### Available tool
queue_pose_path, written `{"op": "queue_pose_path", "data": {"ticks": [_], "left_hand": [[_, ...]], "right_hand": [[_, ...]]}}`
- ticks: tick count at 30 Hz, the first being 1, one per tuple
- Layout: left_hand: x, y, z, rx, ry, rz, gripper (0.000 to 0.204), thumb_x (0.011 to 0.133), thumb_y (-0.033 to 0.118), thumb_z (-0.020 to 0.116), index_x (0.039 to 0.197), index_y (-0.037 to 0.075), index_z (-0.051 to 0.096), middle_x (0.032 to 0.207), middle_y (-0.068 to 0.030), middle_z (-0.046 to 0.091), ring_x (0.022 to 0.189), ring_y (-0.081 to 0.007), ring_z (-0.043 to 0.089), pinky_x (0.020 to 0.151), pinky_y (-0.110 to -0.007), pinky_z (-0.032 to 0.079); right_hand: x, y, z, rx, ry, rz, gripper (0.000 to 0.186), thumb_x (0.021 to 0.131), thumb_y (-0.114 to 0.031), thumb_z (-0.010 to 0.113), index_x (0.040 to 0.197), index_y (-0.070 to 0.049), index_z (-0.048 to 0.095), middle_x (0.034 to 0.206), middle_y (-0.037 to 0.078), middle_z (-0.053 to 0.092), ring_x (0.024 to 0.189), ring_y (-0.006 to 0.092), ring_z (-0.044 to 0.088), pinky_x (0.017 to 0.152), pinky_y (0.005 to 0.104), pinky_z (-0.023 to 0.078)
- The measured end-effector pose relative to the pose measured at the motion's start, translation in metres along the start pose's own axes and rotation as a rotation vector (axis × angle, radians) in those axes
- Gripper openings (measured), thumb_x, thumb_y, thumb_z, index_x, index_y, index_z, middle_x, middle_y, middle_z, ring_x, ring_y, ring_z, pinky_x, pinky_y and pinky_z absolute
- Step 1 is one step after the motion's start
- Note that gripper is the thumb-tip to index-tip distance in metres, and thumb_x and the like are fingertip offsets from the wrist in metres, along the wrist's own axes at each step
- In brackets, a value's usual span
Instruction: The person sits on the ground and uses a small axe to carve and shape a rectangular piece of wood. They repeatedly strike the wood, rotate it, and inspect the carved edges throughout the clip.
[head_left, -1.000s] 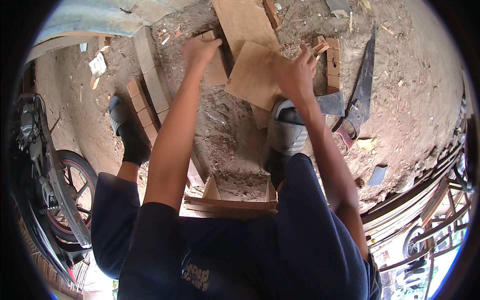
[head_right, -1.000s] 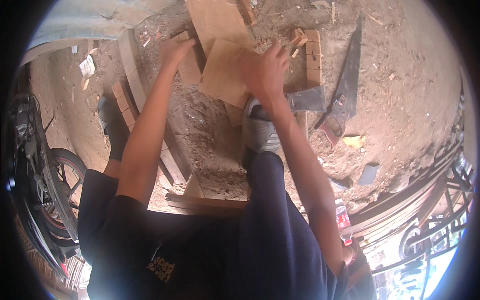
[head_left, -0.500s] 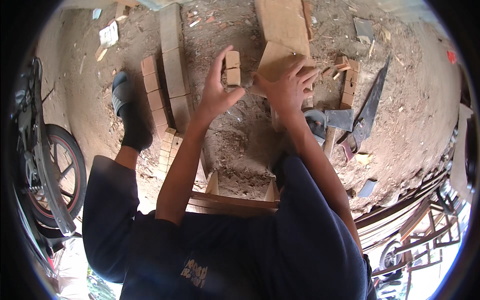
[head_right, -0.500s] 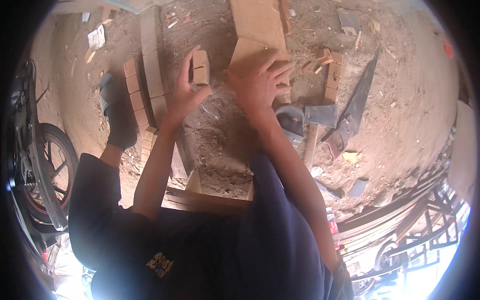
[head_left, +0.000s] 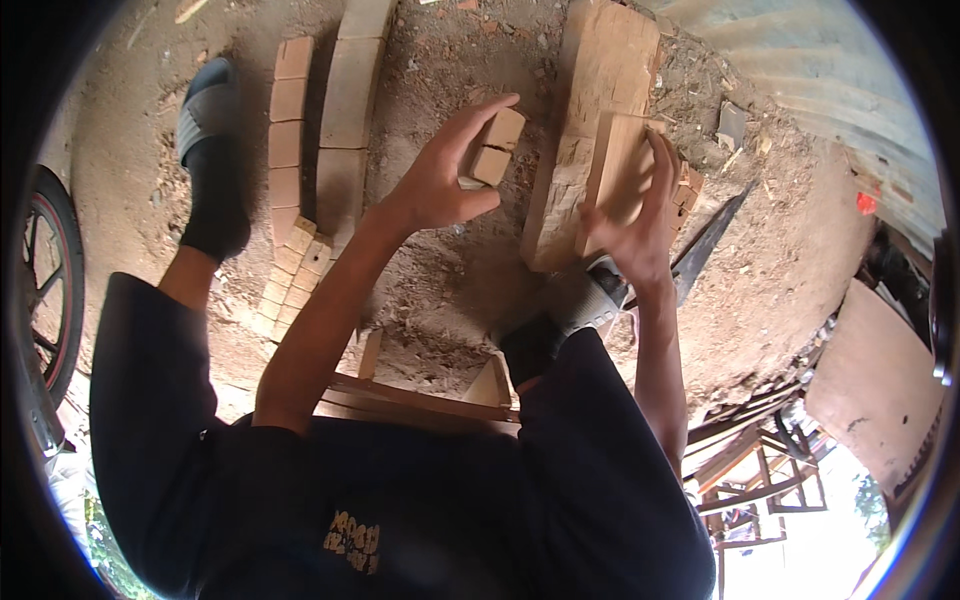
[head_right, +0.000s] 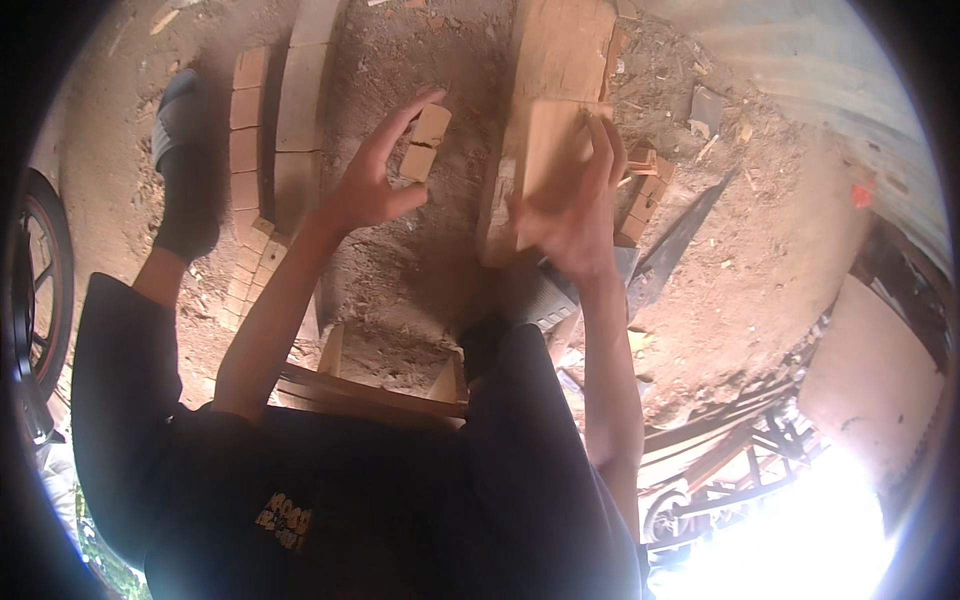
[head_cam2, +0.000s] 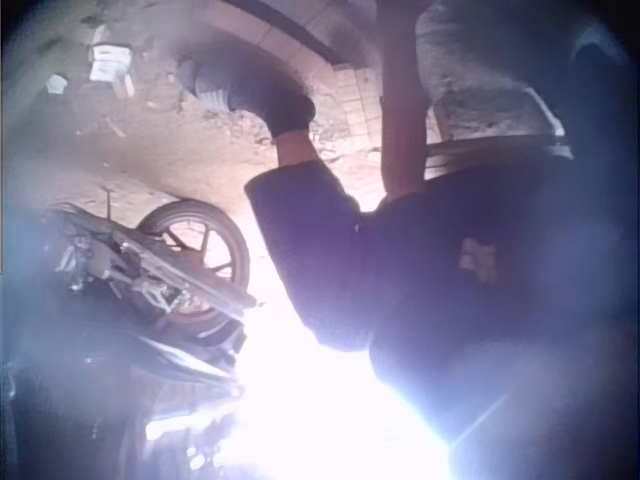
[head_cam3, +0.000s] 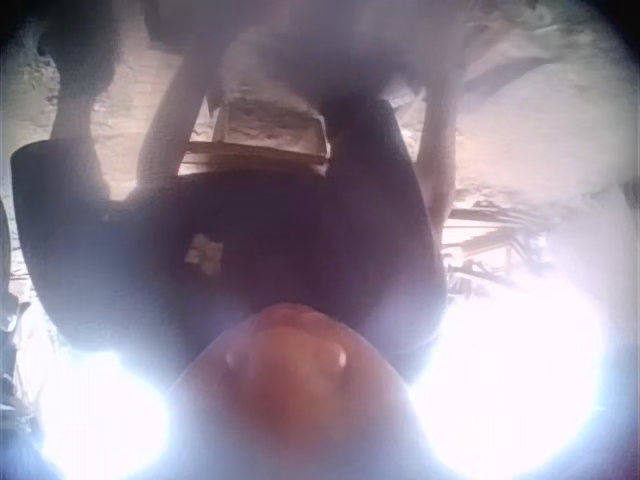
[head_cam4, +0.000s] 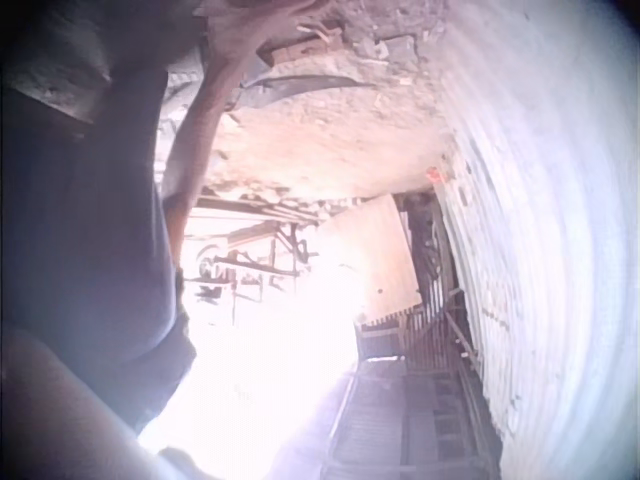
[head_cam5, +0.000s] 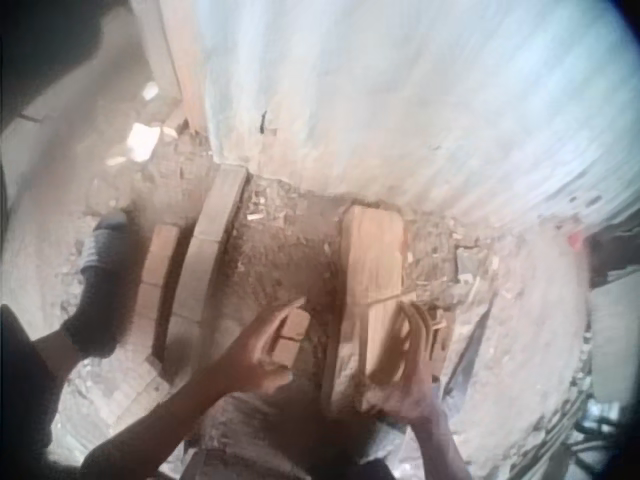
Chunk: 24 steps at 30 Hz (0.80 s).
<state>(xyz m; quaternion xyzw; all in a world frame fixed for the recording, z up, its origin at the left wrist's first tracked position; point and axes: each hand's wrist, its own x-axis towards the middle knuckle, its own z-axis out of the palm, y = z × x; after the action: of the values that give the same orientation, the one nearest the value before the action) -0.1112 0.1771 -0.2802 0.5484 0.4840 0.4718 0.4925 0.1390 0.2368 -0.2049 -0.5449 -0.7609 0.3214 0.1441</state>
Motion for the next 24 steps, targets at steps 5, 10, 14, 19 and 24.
{"op": "queue_pose_path", "data": {"ticks": [5,10,14,19,24], "left_hand": [[0.001,-0.013,0.014,0.032,-0.018,0.099,0.089,0.063,0.014,0.074,0.147,0.013,0.044,0.138,-0.0154,0.051,0.130,-0.0352,0.047,0.111,-0.044,0.038],[0.005,-0.010,0.030,0.092,-0.121,0.154,0.086,0.064,0.019,0.081,0.143,0.010,0.048,0.137,-0.0128,0.051,0.129,-0.0342,0.046,0.110,-0.045,0.038],[0.007,-0.013,0.044,0.096,-0.145,0.212,0.085,0.063,0.022,0.083,0.141,0.010,0.051,0.135,-0.0127,0.052,0.126,-0.0343,0.047,0.108,-0.045,0.038],[0.008,-0.016,0.044,0.116,-0.178,0.213,0.086,0.062,0.023,0.080,0.142,0.010,0.051,0.135,-0.0131,0.051,0.124,-0.0349,0.048,0.108,-0.046,0.036],[0.009,-0.025,0.047,0.050,-0.171,0.264,0.087,0.059,0.023,0.077,0.141,0.010,0.051,0.137,-0.0137,0.050,0.128,-0.0353,0.046,0.110,-0.047,0.034]], "right_hand": [[-0.015,-0.007,-0.006,-0.123,-0.080,-0.469,0.107,0.056,-0.039,0.088,0.145,-0.010,0.037,0.151,0.026,0.027,0.138,0.0540,0.030,0.108,0.0651,0.033],[-0.026,0.010,-0.002,-0.153,-0.180,-0.526,0.105,0.051,-0.035,0.089,0.143,-0.017,0.041,0.149,0.024,0.032,0.138,0.0569,0.029,0.107,0.0685,0.029],[-0.036,0.011,-0.003,-0.184,-0.257,-0.476,0.104,0.053,-0.035,0.089,0.144,-0.018,0.041,0.149,0.024,0.032,0.138,0.0565,0.029,0.106,0.0681,0.030],[-0.043,0.010,-0.012,-0.289,-0.347,-0.434,0.109,0.060,-0.029,0.089,0.146,-0.013,0.024,0.151,0.030,0.019,0.142,0.0549,0.020,0.112,0.0670,0.028],[-0.048,0.012,-0.013,-0.277,-0.289,-0.456,0.110,0.059,-0.030,0.088,0.146,-0.013,0.024,0.151,0.031,0.018,0.141,0.0543,0.019,0.112,0.0676,0.028]]}}
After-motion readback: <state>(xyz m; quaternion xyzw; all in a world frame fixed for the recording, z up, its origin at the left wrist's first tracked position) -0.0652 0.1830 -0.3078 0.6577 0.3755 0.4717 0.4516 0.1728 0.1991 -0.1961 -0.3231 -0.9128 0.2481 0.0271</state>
